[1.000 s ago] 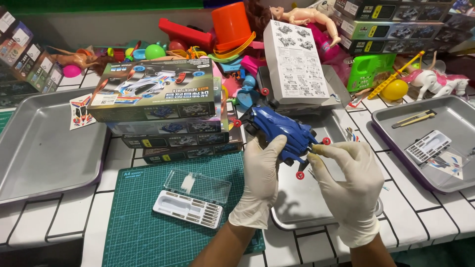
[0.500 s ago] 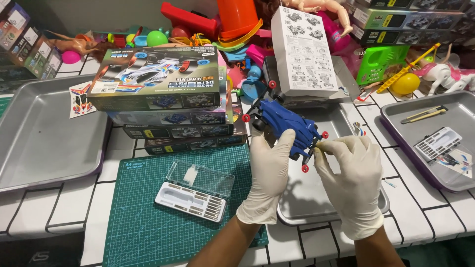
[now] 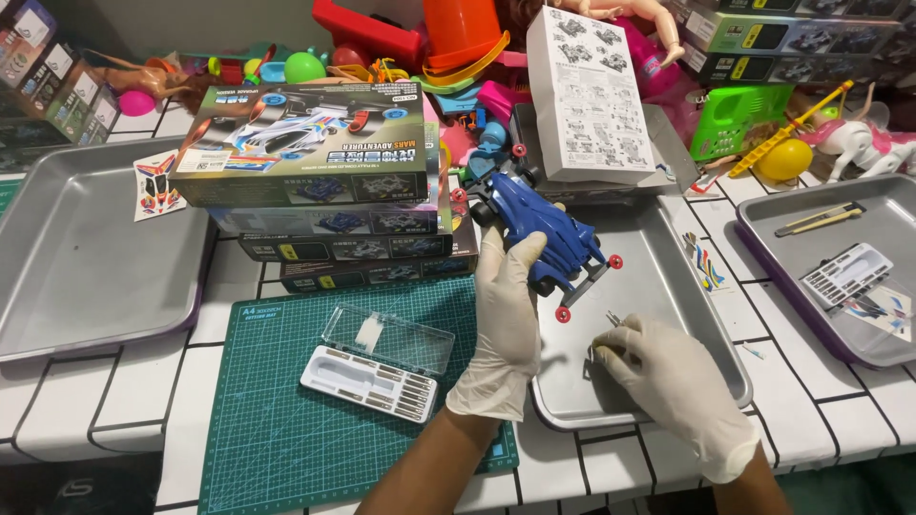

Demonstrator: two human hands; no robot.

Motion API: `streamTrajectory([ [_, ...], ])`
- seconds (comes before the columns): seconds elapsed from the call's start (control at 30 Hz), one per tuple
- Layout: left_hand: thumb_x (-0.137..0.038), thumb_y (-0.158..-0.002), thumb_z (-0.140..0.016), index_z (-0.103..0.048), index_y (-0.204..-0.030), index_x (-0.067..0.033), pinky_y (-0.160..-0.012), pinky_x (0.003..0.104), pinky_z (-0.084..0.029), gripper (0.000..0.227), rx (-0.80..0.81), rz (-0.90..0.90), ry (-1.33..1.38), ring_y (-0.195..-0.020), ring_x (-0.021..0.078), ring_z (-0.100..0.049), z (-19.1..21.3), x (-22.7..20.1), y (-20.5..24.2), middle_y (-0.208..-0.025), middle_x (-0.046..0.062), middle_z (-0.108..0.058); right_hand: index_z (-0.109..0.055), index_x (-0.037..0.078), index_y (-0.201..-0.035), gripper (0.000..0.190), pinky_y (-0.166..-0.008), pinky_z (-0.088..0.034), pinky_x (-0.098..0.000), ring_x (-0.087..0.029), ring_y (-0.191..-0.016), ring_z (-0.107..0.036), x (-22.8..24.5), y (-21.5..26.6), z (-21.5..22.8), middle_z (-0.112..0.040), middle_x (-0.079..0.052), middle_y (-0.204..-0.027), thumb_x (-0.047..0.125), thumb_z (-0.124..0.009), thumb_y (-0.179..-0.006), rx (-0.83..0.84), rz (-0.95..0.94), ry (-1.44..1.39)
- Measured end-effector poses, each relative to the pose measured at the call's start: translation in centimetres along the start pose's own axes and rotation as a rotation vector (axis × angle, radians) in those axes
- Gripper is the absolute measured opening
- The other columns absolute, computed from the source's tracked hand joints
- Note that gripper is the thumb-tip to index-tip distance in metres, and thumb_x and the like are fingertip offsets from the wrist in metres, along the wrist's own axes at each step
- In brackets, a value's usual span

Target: The person assembles a blue toy car on a workbench. They use a screwdriver to tighten screws on the wheels and body, then attach the blue plastic body shell to the black chassis frame.

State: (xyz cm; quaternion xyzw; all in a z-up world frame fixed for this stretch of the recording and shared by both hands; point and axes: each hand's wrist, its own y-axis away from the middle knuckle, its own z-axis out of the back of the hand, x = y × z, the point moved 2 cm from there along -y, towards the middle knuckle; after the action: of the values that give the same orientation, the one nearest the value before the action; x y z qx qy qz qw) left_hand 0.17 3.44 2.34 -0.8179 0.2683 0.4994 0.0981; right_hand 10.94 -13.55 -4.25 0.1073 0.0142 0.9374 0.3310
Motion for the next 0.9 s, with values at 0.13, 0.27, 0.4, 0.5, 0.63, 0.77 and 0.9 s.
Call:
streamTrajectory([
  [0.13, -0.045, -0.08, -0.063, -0.036, -0.157, -0.0037, -0.123, 0.036, -0.027, 0.091, -0.01, 0.096, -0.037, -0.153, 0.0228, -0.035, 0.2, 1.2, -0.5, -0.165, 0.011, -0.039, -0.073, 0.032, -0.118, 0.031, -0.078, -0.055, -0.0424, -0.024, -0.092, -0.073, -0.2, 0.4, 3.2, -0.074, 0.006, -0.105, 0.04, -0.062, -0.09, -0.095, 0.035, -0.013],
  [0.27, -0.046, -0.083, -0.06, -0.036, -0.156, -0.0035, -0.123, 0.035, -0.027, 0.088, 0.044, 0.118, 0.025, -0.152, 0.0221, -0.036, -0.1, 1.1, -0.6, -0.164, 0.011, -0.041, -0.077, 0.026, -0.108, 0.026, -0.082, -0.056, -0.0327, -0.019, -0.086, -0.079, 0.6, 0.3, 5.5, -0.085, 0.006, -0.099, 0.019, -0.061, -0.089, -0.085, 0.048, -0.21],
  [0.4, -0.049, -0.082, -0.06, -0.029, -0.159, -0.0047, -0.125, 0.036, -0.022, 0.094, 0.011, 0.159, -0.052, -0.156, 0.0217, -0.028, 0.1, 1.5, -0.7, -0.169, 0.011, -0.031, -0.079, 0.017, -0.111, 0.028, -0.089, -0.059, -0.0287, -0.012, -0.092, -0.081, 1.3, 0.4, 7.2, -0.086, 0.003, -0.104, 0.011, -0.064, -0.088, -0.144, 0.075, -0.335],
  [0.5, -0.051, -0.08, -0.057, -0.03, -0.161, -0.0131, -0.125, 0.036, -0.023, 0.093, -0.017, 0.269, 0.036, -0.156, 0.0169, -0.03, -0.4, 1.1, -0.2, -0.17, 0.003, -0.032, -0.066, 0.012, -0.13, 0.036, -0.089, -0.05, -0.03, -0.013, -0.09, -0.066, 2.4, 1.6, 9.2, -0.073, -0.001, -0.11, 0.021, -0.072, -0.096, -0.607, 0.293, -0.263],
  [0.63, -0.035, -0.088, -0.056, -0.047, -0.152, -0.0028, -0.112, 0.035, -0.046, 0.073, 0.042, 0.286, 0.362, -0.13, 0.0222, -0.061, -1.6, 0.1, 1.1, -0.138, 0.014, -0.066, -0.047, 0.006, -0.15, 0.083, -0.106, -0.046, -0.0445, -0.034, -0.126, -0.057, 5.5, 0.0, 9.5, -0.055, -0.021, -0.136, 0.037, -0.081, -0.08, -0.494, 0.409, -0.205],
  [0.77, -0.034, -0.09, -0.052, -0.059, -0.141, -0.0031, -0.113, 0.031, -0.042, 0.06, 0.081, 0.184, 0.196, -0.132, 0.0167, -0.056, -1.4, -0.3, 1.2, -0.142, 0.008, -0.063, -0.047, 0.004, -0.149, 0.08, -0.099, -0.049, -0.0414, -0.032, -0.116, -0.059, 6.4, -0.7, 8.5, -0.059, -0.018, -0.134, 0.031, -0.083, -0.083, -0.62, 0.458, -0.103],
  [0.9, -0.035, -0.089, -0.053, -0.054, -0.147, -0.0033, -0.118, 0.029, -0.036, 0.066, 0.117, 0.141, 0.129, -0.141, 0.0159, -0.052, -1.3, 0.0, 1.1, -0.151, 0.008, -0.059, -0.055, 0.002, -0.142, 0.063, -0.098, -0.05, -0.0408, -0.031, -0.114, -0.062, 6.4, -0.5, 8.1, -0.066, -0.015, -0.126, 0.028, -0.078, -0.089, -0.706, 0.436, -0.063],
])
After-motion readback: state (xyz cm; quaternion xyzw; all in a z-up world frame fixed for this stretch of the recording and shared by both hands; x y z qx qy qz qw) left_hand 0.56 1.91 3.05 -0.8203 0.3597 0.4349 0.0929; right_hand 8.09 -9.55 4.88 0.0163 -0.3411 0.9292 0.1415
